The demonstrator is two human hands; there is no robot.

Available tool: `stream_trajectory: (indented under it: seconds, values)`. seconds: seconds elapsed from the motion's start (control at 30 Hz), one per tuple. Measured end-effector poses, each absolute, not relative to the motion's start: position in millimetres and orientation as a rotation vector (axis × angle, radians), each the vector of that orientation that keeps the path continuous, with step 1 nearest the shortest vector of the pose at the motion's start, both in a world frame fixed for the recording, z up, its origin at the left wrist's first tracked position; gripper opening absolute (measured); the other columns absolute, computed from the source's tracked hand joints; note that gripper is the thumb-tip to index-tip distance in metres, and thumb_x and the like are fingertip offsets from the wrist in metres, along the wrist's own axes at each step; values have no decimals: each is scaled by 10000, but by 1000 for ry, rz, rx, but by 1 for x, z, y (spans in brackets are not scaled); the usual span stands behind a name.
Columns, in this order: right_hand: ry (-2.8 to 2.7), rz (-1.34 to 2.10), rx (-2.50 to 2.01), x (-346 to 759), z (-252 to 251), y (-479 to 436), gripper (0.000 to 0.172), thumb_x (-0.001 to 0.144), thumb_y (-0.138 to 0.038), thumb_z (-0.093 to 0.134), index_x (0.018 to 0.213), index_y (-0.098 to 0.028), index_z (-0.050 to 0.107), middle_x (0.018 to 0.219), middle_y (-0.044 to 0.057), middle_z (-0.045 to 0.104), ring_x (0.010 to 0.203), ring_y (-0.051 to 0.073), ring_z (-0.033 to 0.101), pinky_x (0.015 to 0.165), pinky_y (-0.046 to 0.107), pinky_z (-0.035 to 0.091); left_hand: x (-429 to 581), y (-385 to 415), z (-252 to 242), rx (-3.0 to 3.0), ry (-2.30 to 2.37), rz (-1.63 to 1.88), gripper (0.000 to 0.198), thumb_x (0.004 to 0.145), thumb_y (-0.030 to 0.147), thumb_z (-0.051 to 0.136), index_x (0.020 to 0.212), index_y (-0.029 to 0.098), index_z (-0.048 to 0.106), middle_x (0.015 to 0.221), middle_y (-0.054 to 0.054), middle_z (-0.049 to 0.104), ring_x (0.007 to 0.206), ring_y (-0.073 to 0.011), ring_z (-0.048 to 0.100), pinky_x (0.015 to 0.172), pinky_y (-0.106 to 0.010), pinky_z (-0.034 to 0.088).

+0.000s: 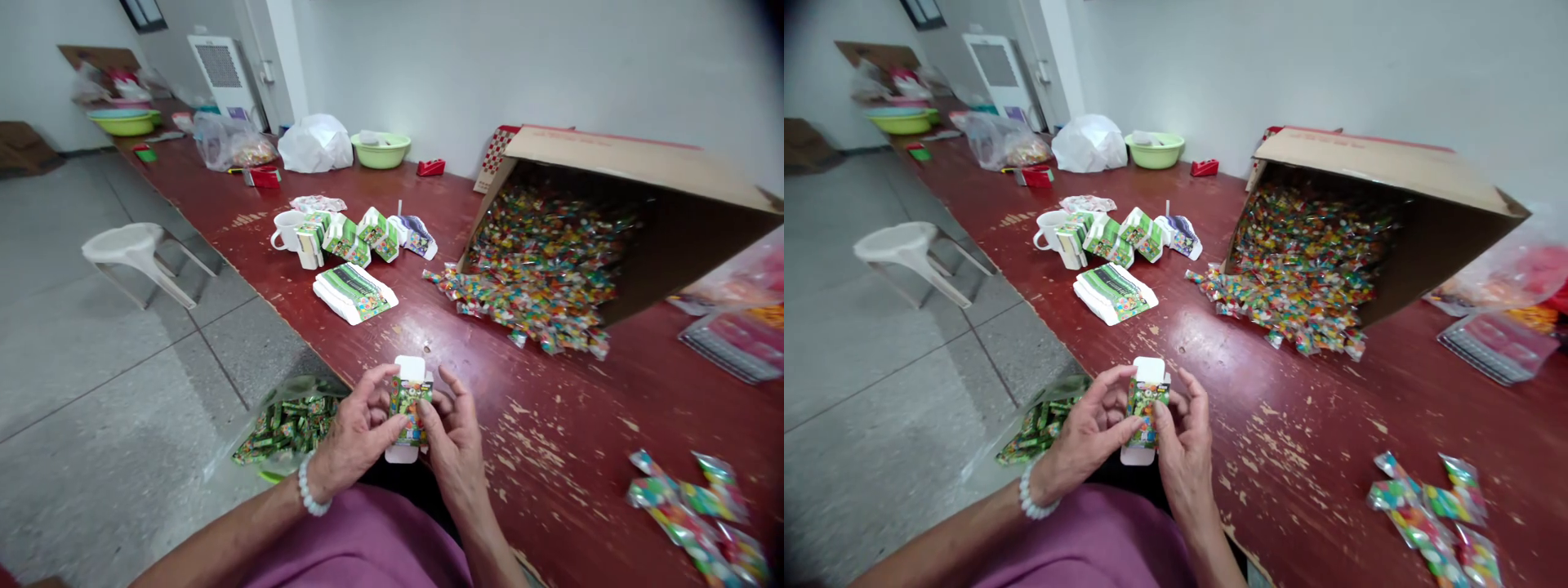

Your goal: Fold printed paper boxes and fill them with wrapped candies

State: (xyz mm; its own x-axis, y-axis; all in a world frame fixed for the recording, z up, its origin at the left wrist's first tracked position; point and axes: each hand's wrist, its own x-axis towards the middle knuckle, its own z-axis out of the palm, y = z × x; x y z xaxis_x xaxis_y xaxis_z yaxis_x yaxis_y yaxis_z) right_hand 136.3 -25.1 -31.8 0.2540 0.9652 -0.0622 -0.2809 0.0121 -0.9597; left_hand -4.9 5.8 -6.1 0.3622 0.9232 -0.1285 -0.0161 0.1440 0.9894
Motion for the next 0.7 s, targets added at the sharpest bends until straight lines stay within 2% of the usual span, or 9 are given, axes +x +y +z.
stream_trajectory:
  seconds: [0.1, 0.17, 0.27, 0.4, 0.53, 0.6, 0.63, 0.7]
  values:
    - [-819, 1132, -1125, 139, -35, -25, 368, 881, -376, 674, 1218, -255, 591, 1160, 57, 684, 1012, 197, 652, 880, 324, 519, -7, 11, -5, 1225, 924, 807, 490, 826, 235, 678, 1274, 221, 479, 961, -17, 645, 711, -96, 592, 646, -217, 477]
    - [-805, 1153, -1136, 145, -36, -24, 292, 873, -402, 678, 1107, -230, 647, 1048, 46, 708, 909, 191, 660, 803, 309, 531, -9, 16, -3, 1190, 876, 782, 382, 825, 267, 687, 1167, 189, 536, 917, -15, 647, 739, -109, 597, 677, -229, 487]
    - [-834, 1209, -1175, 157, -34, -19, 242, 855, -426, 694, 924, -194, 701, 858, 30, 713, 769, 176, 639, 724, 296, 520, -10, 21, 2, 1193, 873, 738, 280, 847, 331, 675, 1054, 168, 581, 878, -17, 650, 755, -122, 594, 693, -237, 484]
    - [-873, 1306, -1154, 169, -26, -12, 201, 790, -377, 773, 805, -188, 708, 823, 25, 708, 754, 165, 627, 736, 291, 505, -10, 23, 7, 1328, 914, 688, 238, 887, 362, 631, 1025, 168, 631, 915, -33, 673, 816, -148, 605, 752, -258, 479]
    - [-848, 1326, -1131, 173, -19, -10, 326, 749, -337, 814, 1032, -233, 690, 816, -6, 677, 731, 148, 617, 706, 273, 503, -9, 24, 7, 1386, 911, 691, 227, 891, 365, 632, 989, 162, 650, 895, -27, 651, 804, -143, 593, 732, -248, 473]
    - [-978, 1288, -1155, 174, -18, -12, 232, 793, -333, 776, 987, -224, 712, 808, 2, 659, 728, 146, 603, 696, 270, 494, -8, 24, 5, 1280, 884, 733, 260, 853, 353, 688, 1022, 176, 601, 873, -8, 630, 759, -125, 591, 700, -236, 476]
    - [-1050, 1238, -1174, 174, -19, -14, 153, 820, -331, 751, 917, -216, 723, 797, 8, 651, 725, 146, 595, 689, 269, 486, -8, 24, 4, 1193, 869, 758, 338, 819, 342, 732, 1067, 193, 558, 869, 5, 622, 742, -118, 596, 690, -233, 481]
    - [-1140, 1088, -1199, 173, -22, -17, 114, 849, -319, 720, 811, -212, 719, 778, 12, 638, 722, 149, 585, 680, 270, 474, -7, 23, 2, 1004, 823, 751, 527, 769, 344, 788, 1171, 235, 465, 893, 17, 626, 736, -118, 626, 674, -230, 497]
